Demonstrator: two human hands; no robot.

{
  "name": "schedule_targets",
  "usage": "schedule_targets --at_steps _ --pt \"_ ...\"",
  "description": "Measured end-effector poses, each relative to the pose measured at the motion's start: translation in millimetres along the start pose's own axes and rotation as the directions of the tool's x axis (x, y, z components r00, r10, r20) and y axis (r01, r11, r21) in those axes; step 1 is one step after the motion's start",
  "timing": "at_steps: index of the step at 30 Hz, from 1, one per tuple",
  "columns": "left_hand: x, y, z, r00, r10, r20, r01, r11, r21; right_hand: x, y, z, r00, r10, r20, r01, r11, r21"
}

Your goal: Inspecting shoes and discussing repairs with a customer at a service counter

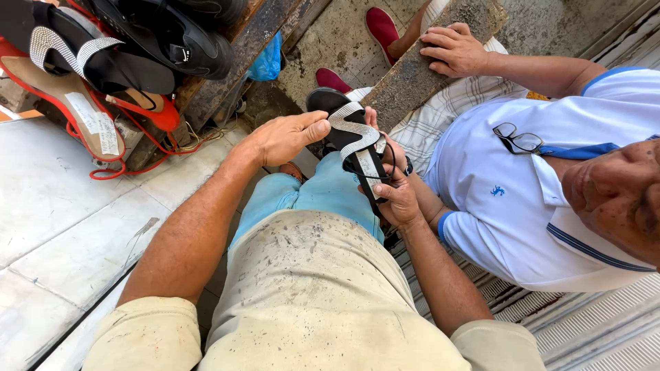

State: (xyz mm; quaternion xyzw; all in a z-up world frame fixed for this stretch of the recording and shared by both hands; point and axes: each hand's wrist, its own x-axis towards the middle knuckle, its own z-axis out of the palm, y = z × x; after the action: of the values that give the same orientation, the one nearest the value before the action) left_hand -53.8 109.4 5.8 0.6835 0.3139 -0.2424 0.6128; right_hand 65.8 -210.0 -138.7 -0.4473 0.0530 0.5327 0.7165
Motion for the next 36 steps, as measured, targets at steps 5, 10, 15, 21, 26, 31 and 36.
schedule_targets --at_steps 5,10,15,21,26,31,36 --pt "4 -14 20 0.996 0.008 -0.09 -0.021 0.99 -0.139 -11 -95 133 0.993 -0.016 0.116 0.024 0.997 -0.073" --pt "23 -29 41 0.785 0.229 -0.576 -0.14 0.971 0.195 18 -38 33 0.93 -0.293 0.22 0.352 0.883 -0.31" --pt "36 4 30 0.719 0.346 -0.603 -0.247 0.938 0.244 16 -60 49 0.86 -0.409 0.304 0.503 0.583 -0.638" --pt "44 33 79 0.621 0.612 -0.491 -0.345 0.775 0.53 28 -39 45 0.857 -0.492 0.153 0.444 0.555 -0.703" --pt "-18 42 176 0.715 0.61 0.341 -0.686 0.519 0.51 47 -45 28 0.755 -0.655 0.036 0.343 0.347 -0.873" --pt "21 -24 166 0.907 0.356 0.223 -0.42 0.755 0.504 50 -54 17 0.78 -0.62 -0.079 0.171 0.334 -0.927" --pt "16 -110 111 0.999 -0.032 -0.03 0.044 0.831 0.554 49 -61 5 0.779 -0.626 -0.038 0.079 0.157 -0.984"
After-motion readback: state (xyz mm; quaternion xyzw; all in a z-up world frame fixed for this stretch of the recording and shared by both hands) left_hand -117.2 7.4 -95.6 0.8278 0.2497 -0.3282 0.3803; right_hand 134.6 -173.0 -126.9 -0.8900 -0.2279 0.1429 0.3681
